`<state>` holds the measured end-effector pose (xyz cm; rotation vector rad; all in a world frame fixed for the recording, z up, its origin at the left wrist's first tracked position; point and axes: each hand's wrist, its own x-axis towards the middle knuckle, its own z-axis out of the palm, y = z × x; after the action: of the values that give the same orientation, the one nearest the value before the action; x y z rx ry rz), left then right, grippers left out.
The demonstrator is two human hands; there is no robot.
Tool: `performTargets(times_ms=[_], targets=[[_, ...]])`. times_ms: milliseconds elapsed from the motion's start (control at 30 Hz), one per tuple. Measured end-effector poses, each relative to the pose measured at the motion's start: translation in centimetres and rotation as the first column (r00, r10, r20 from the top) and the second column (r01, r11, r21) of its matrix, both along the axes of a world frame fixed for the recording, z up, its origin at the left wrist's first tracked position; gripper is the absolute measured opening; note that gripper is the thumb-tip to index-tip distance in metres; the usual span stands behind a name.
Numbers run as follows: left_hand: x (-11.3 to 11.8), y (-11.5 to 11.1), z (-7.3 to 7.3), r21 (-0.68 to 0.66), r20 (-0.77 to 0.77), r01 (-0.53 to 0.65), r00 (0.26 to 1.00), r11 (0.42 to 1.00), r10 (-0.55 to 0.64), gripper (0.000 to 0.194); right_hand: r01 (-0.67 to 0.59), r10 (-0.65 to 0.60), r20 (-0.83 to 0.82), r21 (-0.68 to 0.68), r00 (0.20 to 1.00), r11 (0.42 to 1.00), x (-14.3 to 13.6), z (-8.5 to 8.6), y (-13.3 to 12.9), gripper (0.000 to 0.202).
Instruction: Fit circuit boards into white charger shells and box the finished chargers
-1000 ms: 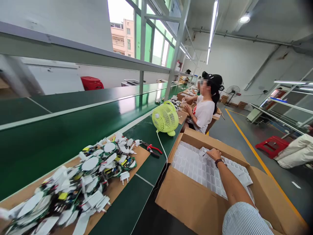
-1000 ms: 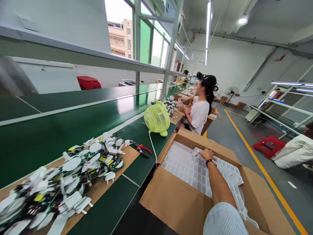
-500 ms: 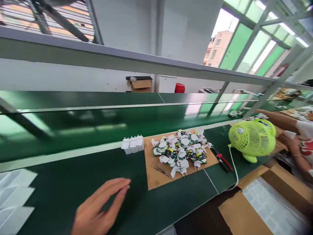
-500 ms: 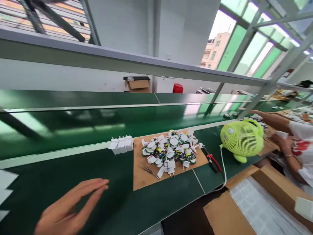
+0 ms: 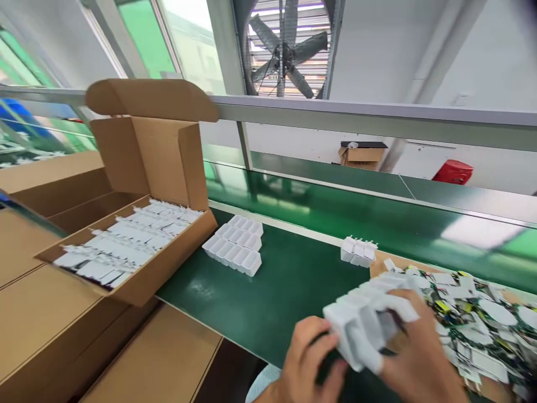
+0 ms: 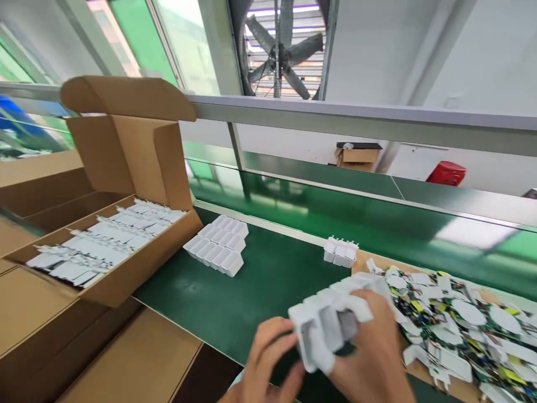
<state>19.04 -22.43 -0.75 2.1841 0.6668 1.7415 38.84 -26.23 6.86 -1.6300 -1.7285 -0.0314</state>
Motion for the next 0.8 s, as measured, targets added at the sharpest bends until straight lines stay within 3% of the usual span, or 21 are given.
performTargets(times_ms=[67,133,200,300,400,533,633,800], targets=[[-3.8,0.2,-2.0,-0.155,-0.029,-0.199,0.98,0.968,0.197,0.039,-0.069,0.069,-0.015,-0.01,0.998,0.998,-5.1,-1.0,4.3,0.031],[-7.3,0.2,-3.6,-0.275,-0.068,-0.358,0.933,0.892,0.353,0.038,-0.119,0.115,-0.05,-0.075,0.992,0.99,-10.0,-2.3,7.2,0.028],[-10.4,0.4,-4.6,-0.376,-0.087,-0.474,0.874,0.796,0.479,0.035,-0.188,0.17,-0.125,-0.157,0.978,0.97,-13.9,-3.4,8.6,0.028],[-14.6,1.7,-5.0,-0.517,-0.126,-0.55,0.806,0.656,0.578,0.039,-0.35,0.283,-0.27,-0.243,0.92,0.905,-17.8,-4.4,9.0,0.033],[-18.7,4.6,-4.2,-0.645,-0.159,-0.561,0.763,0.519,0.627,0.053,-0.495,0.366,-0.399,-0.29,0.841,0.82,-20.5,-4.5,8.9,0.04],[-22.7,9.1,-2.9,-0.708,-0.268,-0.587,0.737,0.392,0.62,0.067,-0.589,0.416,-0.472,-0.311,0.777,0.746,-23.6,-4.3,9.8,0.034],[-23.9,11.8,-2.7,-0.692,-0.342,-0.625,0.725,0.362,0.597,0.069,-0.615,0.461,-0.461,-0.273,0.758,0.74,-25.2,-4.4,11.2,0.029],[-24.3,14.5,-3.7,-0.698,-0.374,-0.626,0.732,0.347,0.57,0.073,-0.631,0.486,-0.455,-0.25,0.746,0.735,-26.6,-4.3,13.1,0.019]])
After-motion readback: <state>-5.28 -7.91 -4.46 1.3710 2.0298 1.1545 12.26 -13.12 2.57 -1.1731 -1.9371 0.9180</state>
